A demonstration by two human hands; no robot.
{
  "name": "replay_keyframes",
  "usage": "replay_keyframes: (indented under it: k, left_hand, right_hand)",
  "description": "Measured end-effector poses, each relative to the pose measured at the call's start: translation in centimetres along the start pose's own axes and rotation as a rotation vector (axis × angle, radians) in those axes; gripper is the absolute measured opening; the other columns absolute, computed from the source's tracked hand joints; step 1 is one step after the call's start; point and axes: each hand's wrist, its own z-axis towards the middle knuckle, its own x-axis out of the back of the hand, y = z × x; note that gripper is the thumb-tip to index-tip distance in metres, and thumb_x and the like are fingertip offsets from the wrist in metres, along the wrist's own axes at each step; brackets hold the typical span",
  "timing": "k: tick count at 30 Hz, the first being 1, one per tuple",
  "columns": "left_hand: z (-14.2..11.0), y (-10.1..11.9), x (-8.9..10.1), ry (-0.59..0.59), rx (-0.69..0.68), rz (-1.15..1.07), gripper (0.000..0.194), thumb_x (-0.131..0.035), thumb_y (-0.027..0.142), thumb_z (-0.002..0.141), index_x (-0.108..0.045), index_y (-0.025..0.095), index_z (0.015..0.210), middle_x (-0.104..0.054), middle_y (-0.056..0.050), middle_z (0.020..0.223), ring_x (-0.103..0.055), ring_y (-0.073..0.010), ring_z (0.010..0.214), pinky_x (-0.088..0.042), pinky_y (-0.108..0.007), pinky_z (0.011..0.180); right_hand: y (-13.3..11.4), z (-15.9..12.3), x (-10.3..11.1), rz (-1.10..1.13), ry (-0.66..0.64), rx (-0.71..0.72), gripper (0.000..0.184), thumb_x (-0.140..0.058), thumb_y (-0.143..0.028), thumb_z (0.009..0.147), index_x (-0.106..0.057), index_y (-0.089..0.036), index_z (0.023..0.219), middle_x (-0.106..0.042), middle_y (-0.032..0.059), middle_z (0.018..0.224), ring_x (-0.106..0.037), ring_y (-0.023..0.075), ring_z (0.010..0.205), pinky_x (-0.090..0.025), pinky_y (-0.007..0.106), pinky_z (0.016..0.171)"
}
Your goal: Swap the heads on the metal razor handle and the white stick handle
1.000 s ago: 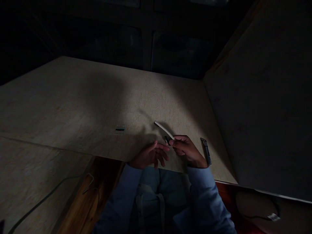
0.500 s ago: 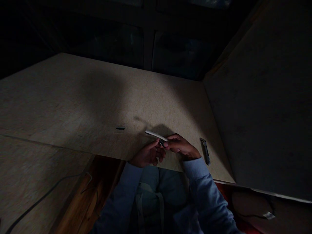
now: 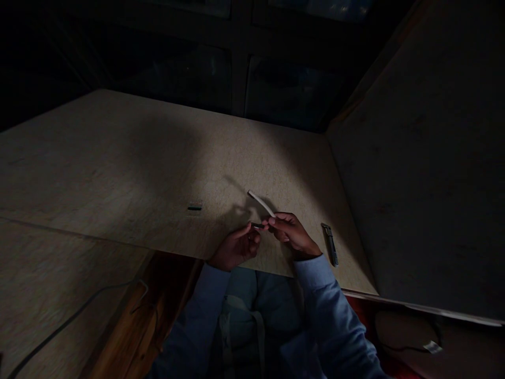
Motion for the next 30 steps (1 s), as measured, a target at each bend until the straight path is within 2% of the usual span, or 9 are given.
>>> replay_keyframes:
  k: [3,6,11,15,20,24,30]
  left_hand:
    - [0.4,-0.2,-0.1,0.046,-0.147,-0.117,0.029,-0.044,0.028,0.1,-0.065,0.011,0.11,-0.068,-0.009,0.092,-0.064,-0.0118,0.07,-0.043,-0.021,0.055]
    - [0.8,-0.2,-0.1,0.075,-0.213,-0.187,0.034,-0.037,0.031,0.102,-0.063,0.014,0.116,-0.068,-0.011,0.102,-0.066,-0.0152,0.081,-0.046,-0.025,0.062]
    - [1.1,-0.2,-0.1,0.092,-0.223,-0.243,0.036,-0.035,0.034,0.102,-0.065,0.016,0.109,-0.067,-0.008,0.096,-0.066,-0.0162,0.084,-0.047,-0.027,0.066]
    - [0.9,-0.3,-0.3,0.079,-0.224,-0.211,0.038,-0.031,0.033,0.103,-0.064,0.017,0.115,-0.067,-0.008,0.096,-0.064,-0.0174,0.086,-0.048,-0.03,0.071]
    - [0.9,-0.4,-0.2,0.063,-0.217,-0.207,0.035,-0.035,0.03,0.102,-0.064,0.014,0.117,-0.067,-0.01,0.101,-0.063,-0.0183,0.088,-0.048,-0.032,0.076]
    - [1.1,-0.5,0.3,0.052,-0.229,-0.225,0.035,-0.038,0.03,0.101,-0.062,0.013,0.12,-0.065,-0.01,0.1,-0.062,-0.0184,0.092,-0.048,-0.031,0.075]
    - [1.0,-0.5,0.3,0.07,-0.239,-0.217,0.029,-0.04,0.027,0.1,-0.065,0.013,0.106,-0.064,-0.01,0.099,-0.062,-0.0184,0.092,-0.047,-0.031,0.075]
  right_hand:
    - [0.6,-0.3,0.0,0.043,0.08,0.071,0.043,-0.065,-0.057,0.082,-0.072,-0.015,0.084,-0.029,-0.0116,0.043,-0.018,0.0046,0.036,-0.013,0.021,0.037]
    - [1.3,-1.0,0.0,-0.055,0.141,0.111,0.046,-0.059,-0.059,0.087,-0.072,-0.015,0.082,-0.029,-0.0102,0.042,-0.021,0.0057,0.038,-0.014,0.022,0.039]
    - [2.6,-3.0,-0.2,-0.33,0.16,0.089,0.047,-0.06,-0.059,0.086,-0.074,-0.014,0.081,-0.038,-0.0052,0.052,-0.033,0.0085,0.048,-0.023,0.022,0.045]
    - [3.3,-3.9,-0.9,-0.434,0.21,0.145,0.046,-0.055,-0.056,0.09,-0.074,-0.015,0.081,-0.051,-0.001,0.061,-0.043,0.0117,0.058,-0.033,0.024,0.053]
    - [3.1,-3.6,-2.0,-0.521,0.168,0.131,0.048,-0.052,-0.057,0.091,-0.069,-0.015,0.075,-0.051,-0.0012,0.06,-0.042,0.0119,0.058,-0.032,0.023,0.051]
    - [2.9,-3.7,-2.3,-0.523,0.233,0.122,0.048,-0.052,-0.056,0.092,-0.066,-0.015,0.071,-0.049,-0.0018,0.06,-0.042,0.0114,0.057,-0.032,0.023,0.052]
    - [2.5,-4.4,-2.5,-0.549,0.335,0.082,0.046,-0.05,-0.054,0.093,-0.069,-0.015,0.077,-0.056,0.0008,0.064,-0.048,0.0136,0.06,-0.035,0.025,0.055]
